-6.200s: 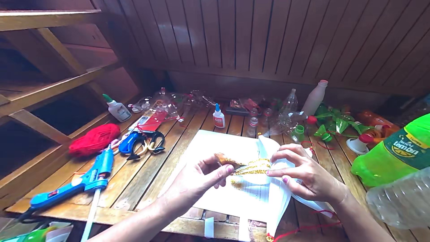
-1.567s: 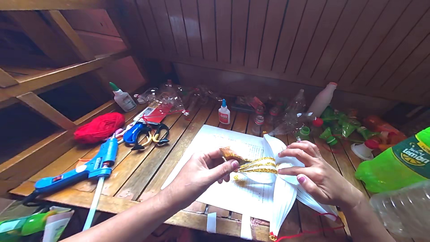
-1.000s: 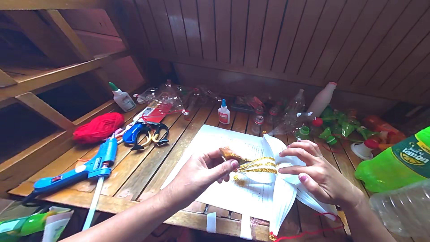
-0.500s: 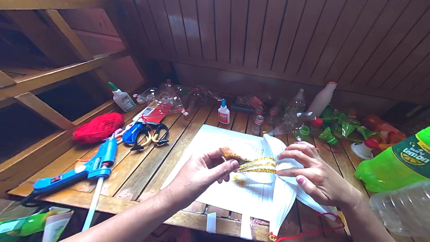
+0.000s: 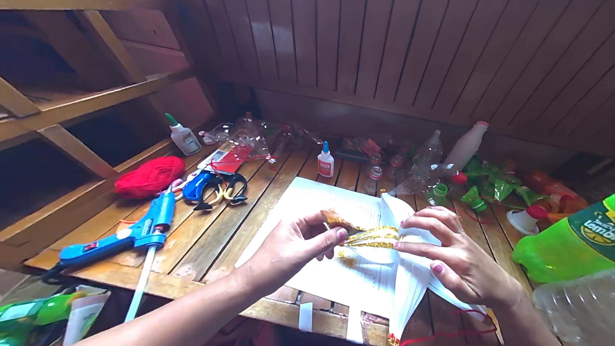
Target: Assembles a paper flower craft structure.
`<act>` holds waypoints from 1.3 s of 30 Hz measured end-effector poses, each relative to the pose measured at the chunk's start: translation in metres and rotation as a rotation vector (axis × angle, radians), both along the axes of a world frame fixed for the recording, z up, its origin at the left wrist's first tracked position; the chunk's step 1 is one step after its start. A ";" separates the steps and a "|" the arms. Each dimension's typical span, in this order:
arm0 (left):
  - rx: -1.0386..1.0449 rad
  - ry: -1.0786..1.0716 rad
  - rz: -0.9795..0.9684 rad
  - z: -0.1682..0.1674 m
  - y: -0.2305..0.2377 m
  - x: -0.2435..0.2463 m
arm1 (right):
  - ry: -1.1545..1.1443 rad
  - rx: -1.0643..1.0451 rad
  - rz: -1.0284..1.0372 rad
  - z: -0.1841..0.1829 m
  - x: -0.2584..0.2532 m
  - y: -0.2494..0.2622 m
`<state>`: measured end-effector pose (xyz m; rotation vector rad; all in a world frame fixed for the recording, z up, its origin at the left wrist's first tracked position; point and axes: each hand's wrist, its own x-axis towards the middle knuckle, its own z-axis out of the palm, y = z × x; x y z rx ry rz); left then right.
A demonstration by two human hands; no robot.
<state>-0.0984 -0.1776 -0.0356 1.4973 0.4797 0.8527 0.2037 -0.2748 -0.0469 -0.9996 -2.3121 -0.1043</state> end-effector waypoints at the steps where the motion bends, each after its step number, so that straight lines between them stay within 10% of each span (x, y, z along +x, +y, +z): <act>1: -0.001 0.001 0.001 0.001 0.000 0.000 | -0.001 0.001 0.002 0.000 0.000 0.000; 29: 0.008 0.018 0.002 0.004 0.002 -0.002 | 0.059 0.014 -0.078 0.004 -0.002 0.000; 39: -0.388 -0.026 0.076 -0.003 0.022 0.004 | 0.243 -0.062 -0.284 0.036 -0.044 0.037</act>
